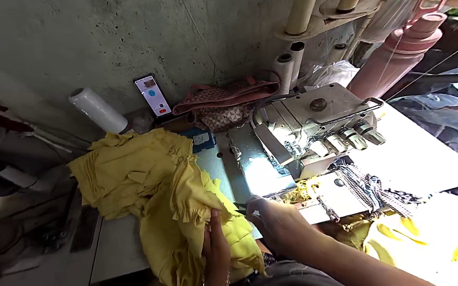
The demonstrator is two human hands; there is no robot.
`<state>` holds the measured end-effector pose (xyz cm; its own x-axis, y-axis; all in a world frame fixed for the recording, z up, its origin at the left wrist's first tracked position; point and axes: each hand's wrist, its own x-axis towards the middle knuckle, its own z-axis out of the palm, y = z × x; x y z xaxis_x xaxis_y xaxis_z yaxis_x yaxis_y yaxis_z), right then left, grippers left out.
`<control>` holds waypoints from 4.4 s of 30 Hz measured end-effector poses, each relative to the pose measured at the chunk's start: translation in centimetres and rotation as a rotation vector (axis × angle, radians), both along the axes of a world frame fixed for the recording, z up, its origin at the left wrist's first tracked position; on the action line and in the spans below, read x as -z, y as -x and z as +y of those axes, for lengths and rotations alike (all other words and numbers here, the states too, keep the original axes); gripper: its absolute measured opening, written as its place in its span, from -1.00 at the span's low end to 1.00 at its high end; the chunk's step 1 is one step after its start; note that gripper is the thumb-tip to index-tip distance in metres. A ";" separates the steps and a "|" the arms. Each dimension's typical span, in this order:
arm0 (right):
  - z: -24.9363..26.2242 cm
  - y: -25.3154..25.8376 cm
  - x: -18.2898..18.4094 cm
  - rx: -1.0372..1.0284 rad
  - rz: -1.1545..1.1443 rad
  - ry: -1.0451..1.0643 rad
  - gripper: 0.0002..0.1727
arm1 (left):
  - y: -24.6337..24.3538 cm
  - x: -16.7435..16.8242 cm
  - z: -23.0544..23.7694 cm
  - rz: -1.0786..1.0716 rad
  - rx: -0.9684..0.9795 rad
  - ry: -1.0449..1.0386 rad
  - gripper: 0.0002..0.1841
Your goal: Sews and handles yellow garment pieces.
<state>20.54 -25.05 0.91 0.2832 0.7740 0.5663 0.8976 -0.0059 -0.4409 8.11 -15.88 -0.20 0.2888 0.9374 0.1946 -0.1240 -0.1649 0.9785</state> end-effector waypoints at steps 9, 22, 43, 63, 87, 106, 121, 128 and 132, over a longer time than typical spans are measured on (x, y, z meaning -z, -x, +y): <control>-0.7 0.5 -0.7 -0.009 0.005 0.091 -0.87 | -0.6 0.0 -0.2 0.046 -0.006 0.002 -0.64; -2.7 -3.8 1.6 -0.135 1.282 0.191 -0.76 | 2.7 -1.8 -0.9 0.378 1.223 -0.509 -0.45; -5.7 -4.6 -3.4 0.116 0.457 -0.539 -0.87 | -1.4 -21.2 12.4 0.516 0.575 -0.252 -0.59; 2.3 0.2 -7.0 -0.780 0.749 -0.061 -0.70 | -4.9 -30.0 6.3 0.869 0.331 -0.868 -0.80; -2.9 -3.7 0.0 -0.068 1.426 0.000 -0.89 | -7.9 -3.8 10.9 0.828 0.911 -0.867 -0.73; -0.5 -2.9 -2.5 -0.211 0.512 -0.434 -0.82 | -6.3 -15.4 8.0 0.794 0.932 -0.439 -0.76; 0.6 -2.5 -2.8 -0.154 0.835 -0.567 -0.92 | -4.7 -11.7 4.2 0.489 0.728 -0.536 -0.71; -0.4 -1.6 -1.9 -0.138 0.833 -0.301 -0.62 | -4.2 -13.0 6.2 0.542 0.665 -0.610 -0.75; -0.8 -1.7 -0.3 -0.017 0.576 -0.309 -0.68 | -3.6 -13.2 6.7 0.561 0.535 -0.760 -0.72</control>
